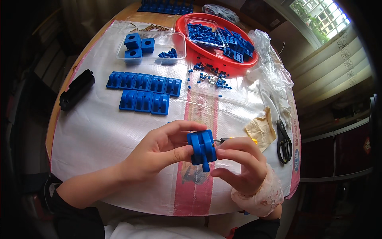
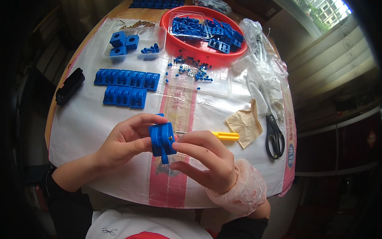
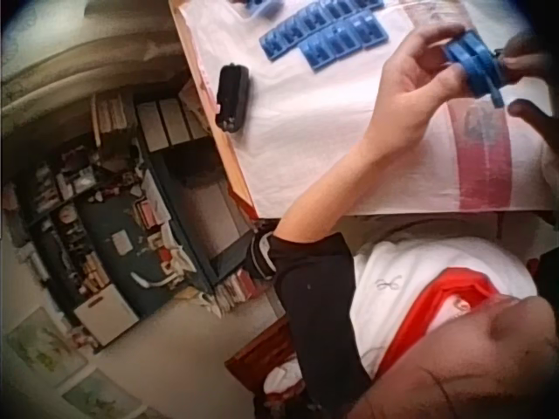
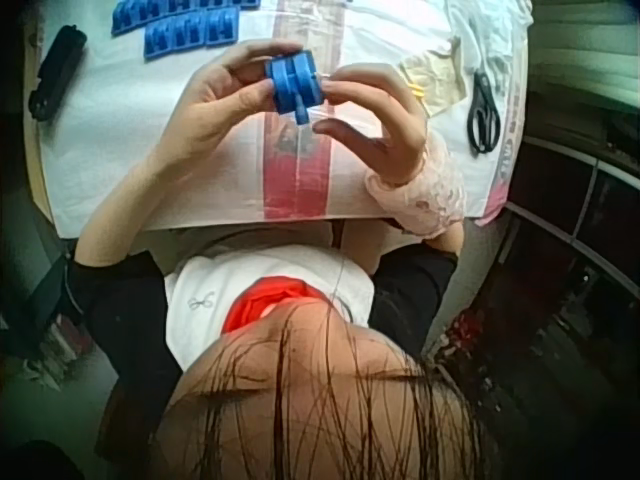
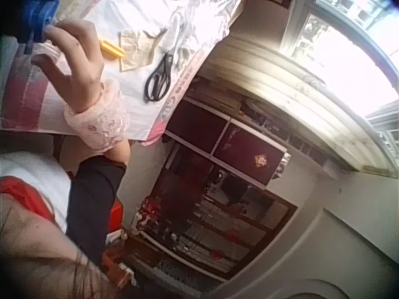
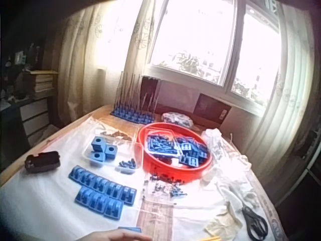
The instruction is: Assemble small blue plastic parts using a screwdriver and small pins.
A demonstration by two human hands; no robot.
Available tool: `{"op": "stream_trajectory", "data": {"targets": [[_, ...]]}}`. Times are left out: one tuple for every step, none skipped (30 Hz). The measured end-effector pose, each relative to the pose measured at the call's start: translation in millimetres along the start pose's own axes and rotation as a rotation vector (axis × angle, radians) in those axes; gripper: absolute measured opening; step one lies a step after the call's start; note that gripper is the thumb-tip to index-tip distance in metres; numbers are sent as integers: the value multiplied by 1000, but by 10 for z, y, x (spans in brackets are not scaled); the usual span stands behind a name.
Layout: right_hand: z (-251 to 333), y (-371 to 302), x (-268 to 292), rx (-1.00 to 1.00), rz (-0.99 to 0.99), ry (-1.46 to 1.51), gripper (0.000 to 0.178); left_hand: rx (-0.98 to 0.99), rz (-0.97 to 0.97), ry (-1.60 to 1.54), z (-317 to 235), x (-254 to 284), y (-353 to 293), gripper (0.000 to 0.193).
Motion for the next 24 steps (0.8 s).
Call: {"op": "stream_trajectory", "data": {"targets": [[-72,-6,18,-28,-6,56,46,17,-11,-29,3,28,1,50],[-153,-18,68,-80,-30,45,42,62,-17,-18,19,53,-1,52],[-259,-14,116,-164,-45,-20,38,106,-23,-7,24,80,-9,53],[-309,18,137,-171,12,-201,35,150,-24,3,30,93,-9,54],[-364,30,141,-177,69,-382,31,164,-21,22,20,103,-8,51],[-428,2,112,-201,123,-439,30,177,-20,41,10,114,-10,48],[-507,-50,84,-230,176,-501,29,193,-13,56,11,122,-2,45],[-574,-96,59,-259,230,-561,27,269,13,166,20,130,-14,40],[-594,-109,65,-257,235,-553,27,345,38,276,1,143,-36,37],[-635,-115,44,-251,240,-536,27,425,57,388,36,170,-75,33],[-664,-123,28,-247,245,-520,26,381,55,533,20,185,-77,32],[-691,-137,45,-258,225,-498,26,336,54,678,9,185,-87,31],[-711,-139,65,-267,205,-476,26,287,51,822,-24,187,-95,31],[-725,-144,76,-276,186,-455,26,266,91,871,-62,132,-89,35],[-719,-143,99,-291,152,-435,25,251,102,903,-70,123,-97,34],[-687,-118,131,-302,120,-415,25,233,111,936,-89,114,-110,32],[-662,-98,165,-313,88,-395,25,215,120,968,-106,101,-123,31],[-652,-85,173,-309,93,-362,24,167,101,1030,-153,86,-136,29],[-641,-81,165,-332,121,-307,25,114,87,1088,-183,60,-152,27],[-617,-73,157,-355,149,-252,25,61,73,1145,-218,34,-162,26],[-608,-72,140,-378,176,-197,25,41,52,1193,-234,30,-164,23],[-604,-61,106,-362,209,-161,27,25,26,1242,-249,25,-167,20],[-630,-77,74,-382,234,-134,27,10,-1,1291,-269,24,-172,18],[-654,-98,39,-402,260,-107,28,29,5,1287,-256,24,-180,17]]}}
Point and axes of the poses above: each hand's wrist, its own y-axis towards the middle knuckle, its own x-axis out of the back of the hand, z = x × y, the point moved 9 cm from there along y, towards the middle knuckle, and after that the axes turned 1 degree about z, right-handed, at the moved point
